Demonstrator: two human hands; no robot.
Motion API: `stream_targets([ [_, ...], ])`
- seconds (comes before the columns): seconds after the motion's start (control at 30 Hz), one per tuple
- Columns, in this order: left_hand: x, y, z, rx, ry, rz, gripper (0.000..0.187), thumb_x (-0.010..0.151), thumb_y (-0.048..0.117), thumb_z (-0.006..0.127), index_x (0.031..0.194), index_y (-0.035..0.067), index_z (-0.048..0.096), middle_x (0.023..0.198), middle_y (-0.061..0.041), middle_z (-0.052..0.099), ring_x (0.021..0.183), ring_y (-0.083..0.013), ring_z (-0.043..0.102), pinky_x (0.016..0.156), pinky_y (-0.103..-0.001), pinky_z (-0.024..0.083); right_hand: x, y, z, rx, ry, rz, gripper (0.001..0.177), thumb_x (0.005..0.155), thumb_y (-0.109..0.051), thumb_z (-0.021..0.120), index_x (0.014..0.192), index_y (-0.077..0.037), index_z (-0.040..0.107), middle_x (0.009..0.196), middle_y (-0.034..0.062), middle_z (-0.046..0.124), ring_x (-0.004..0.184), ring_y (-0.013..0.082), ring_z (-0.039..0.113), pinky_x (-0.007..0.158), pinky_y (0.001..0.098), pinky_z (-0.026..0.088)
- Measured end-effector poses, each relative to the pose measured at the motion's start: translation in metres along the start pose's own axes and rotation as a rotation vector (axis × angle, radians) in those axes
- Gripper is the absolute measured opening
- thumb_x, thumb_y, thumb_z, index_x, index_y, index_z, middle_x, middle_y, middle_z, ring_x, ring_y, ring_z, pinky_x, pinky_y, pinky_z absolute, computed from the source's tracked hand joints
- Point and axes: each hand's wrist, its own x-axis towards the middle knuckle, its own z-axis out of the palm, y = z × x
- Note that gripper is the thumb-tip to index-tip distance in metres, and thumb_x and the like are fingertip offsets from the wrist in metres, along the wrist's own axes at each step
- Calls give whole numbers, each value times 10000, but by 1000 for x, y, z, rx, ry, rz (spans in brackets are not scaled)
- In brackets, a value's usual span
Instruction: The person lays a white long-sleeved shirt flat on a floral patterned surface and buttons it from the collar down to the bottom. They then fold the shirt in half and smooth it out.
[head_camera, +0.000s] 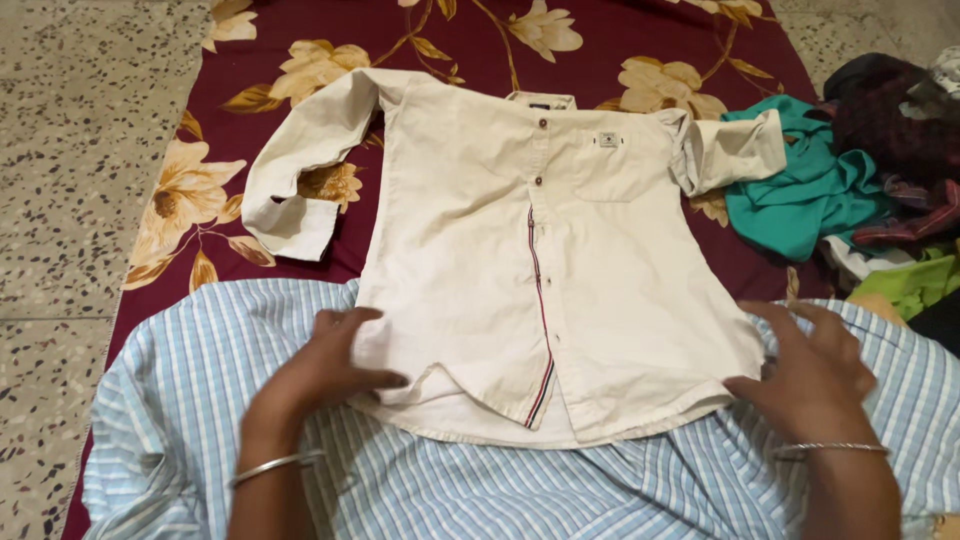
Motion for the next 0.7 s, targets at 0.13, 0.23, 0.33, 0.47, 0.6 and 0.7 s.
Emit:
stream_targets([
  [0.13, -5, 36, 25, 200, -66, 131, 930, 700, 500, 901, 1518, 386, 473, 1691, -41, 37, 1591, -271, -102, 1185, -666, -136, 1, -36, -1, 85, -379, -68, 731, 686, -209, 789, 1374, -369, 600, 1584, 38, 440, 1460, 269, 341, 1171, 649, -46],
  [0.23, -7, 50, 55, 241, -264, 320, 844, 723, 465, 902, 1445, 296, 500, 1710, 6, 70, 1602, -249, -121, 1196, -682, -177, -9, -47, -2, 100, -672, -46, 428, 926, -256, 580, 1327, -403, 604, 1550, -107, 501, 1512, 133, 366, 1245, 642, -92],
  [0.33, -5, 55, 88, 200, -148, 511, 786, 664, 283, 930, 1367, 227, 583, 1675, -14, 292, 1564, -261, 98, 1175, -710, -87, -10, -51, -16, 24, -795, 21, 375, 952, -349, 562, 1319, -414, 613, 1550, -161, 499, 1515, 88, 378, 1257, 641, -76],
  [0.47, 4, 49, 100, -44, 31, 735, 437, 696, 146, 868, 1078, 125, 656, 1273, -28, 649, 1221, -284, 596, 1098, -544, 344, -9, -64, -26, 11, -702, -141, 404, 940, -452, 662, 1328, -344, 631, 1569, -101, 485, 1568, 131, 280, 1226, 660, -106],
  [0.6, -2, 52, 88, -243, 9, 693, 419, 684, 60, 817, 1072, 130, 678, 1060, -63, 663, 952, -281, 672, 823, -394, 543, -11, -91, -7, 381, -713, -358, 679, 764, -444, 869, 1377, -289, 620, 1569, 2, 505, 1515, 162, 299, 1253, 477, 134],
  [0.7, -4, 59, 81, -305, -52, 673, 364, 727, 61, 780, 1077, 133, 710, 965, -84, 682, 879, -269, 689, 767, -385, 551, -16, -110, 26, 336, -885, -449, 1093, 655, -380, 972, 1563, -249, 378, 1620, 131, 305, 1519, 284, 194, 1212, 415, 217],
])
